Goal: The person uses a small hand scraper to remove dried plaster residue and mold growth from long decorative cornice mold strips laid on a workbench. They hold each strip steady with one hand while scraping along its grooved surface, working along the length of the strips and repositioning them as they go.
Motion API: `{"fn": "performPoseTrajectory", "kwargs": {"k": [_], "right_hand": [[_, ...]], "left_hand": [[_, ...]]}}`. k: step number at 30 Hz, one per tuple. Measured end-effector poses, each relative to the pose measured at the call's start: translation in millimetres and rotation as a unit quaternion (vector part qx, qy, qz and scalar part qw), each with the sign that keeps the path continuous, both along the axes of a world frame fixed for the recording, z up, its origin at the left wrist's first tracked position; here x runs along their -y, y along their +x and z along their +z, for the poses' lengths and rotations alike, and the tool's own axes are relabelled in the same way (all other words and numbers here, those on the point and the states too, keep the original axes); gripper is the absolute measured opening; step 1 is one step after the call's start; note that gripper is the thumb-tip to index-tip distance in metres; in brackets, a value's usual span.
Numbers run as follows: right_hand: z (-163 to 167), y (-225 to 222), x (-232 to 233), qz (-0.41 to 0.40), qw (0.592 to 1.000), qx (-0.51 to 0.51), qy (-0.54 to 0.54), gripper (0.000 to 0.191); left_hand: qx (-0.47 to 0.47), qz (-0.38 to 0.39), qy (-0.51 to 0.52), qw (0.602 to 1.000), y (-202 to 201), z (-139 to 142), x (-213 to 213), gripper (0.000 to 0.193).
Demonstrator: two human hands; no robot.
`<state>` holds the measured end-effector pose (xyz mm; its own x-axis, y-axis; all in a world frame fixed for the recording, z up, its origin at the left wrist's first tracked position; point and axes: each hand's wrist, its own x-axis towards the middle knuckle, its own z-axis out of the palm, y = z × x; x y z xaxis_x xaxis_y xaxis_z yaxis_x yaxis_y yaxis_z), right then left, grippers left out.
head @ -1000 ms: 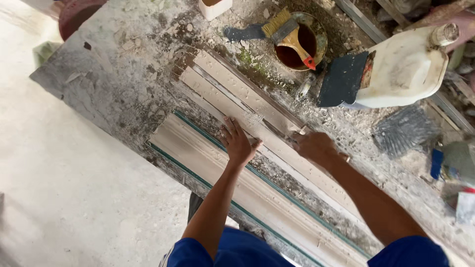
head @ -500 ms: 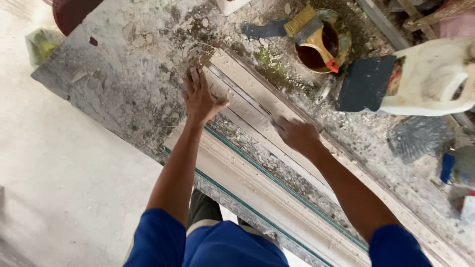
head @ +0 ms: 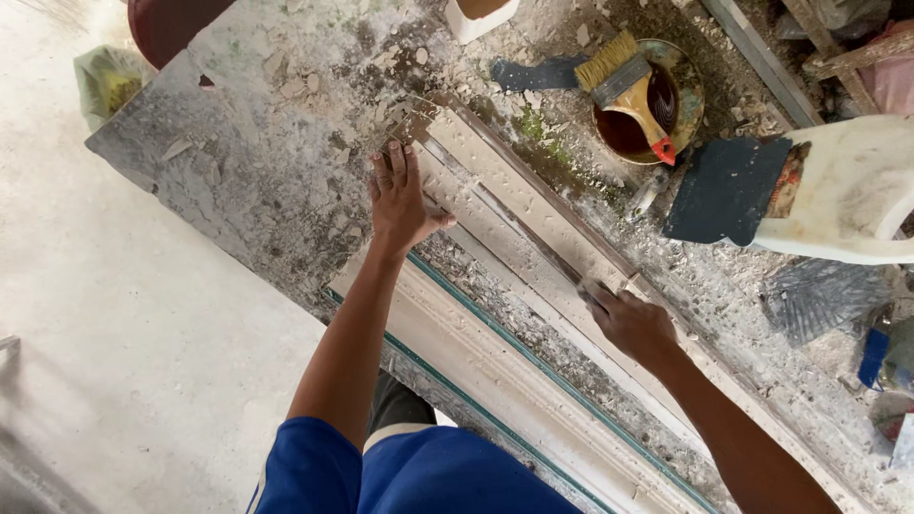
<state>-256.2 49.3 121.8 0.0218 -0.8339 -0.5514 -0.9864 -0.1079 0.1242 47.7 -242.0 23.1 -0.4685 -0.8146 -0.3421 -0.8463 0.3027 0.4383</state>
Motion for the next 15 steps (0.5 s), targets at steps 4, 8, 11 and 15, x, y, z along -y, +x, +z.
{"fn": "performPoseTrajectory", "kwargs": {"k": [4,8,11,15], "right_hand": [[-38,49,111,0.010,0.996,0.053,-0.067,0.046],[-76,103,234,-0.026,0.994,0.090,-0.059,0.035],[-62,100,228,0.013,0.997,0.063,-0.051,0.039],[-12,65,127,-0.082,0.995,0.044,0.038,0.048]], "left_hand": [[0.007,0.006,0.013,1.000,-1,-6,3,0.155],[0.014,0.004,0.015,1.000,4,-6,5,0.149],[0.003,-0.011,-0.001,1.000,8,-8,2,0.146],[0.016,-0.007,0.035,0.999,8,-9,-1,0.147]]}}
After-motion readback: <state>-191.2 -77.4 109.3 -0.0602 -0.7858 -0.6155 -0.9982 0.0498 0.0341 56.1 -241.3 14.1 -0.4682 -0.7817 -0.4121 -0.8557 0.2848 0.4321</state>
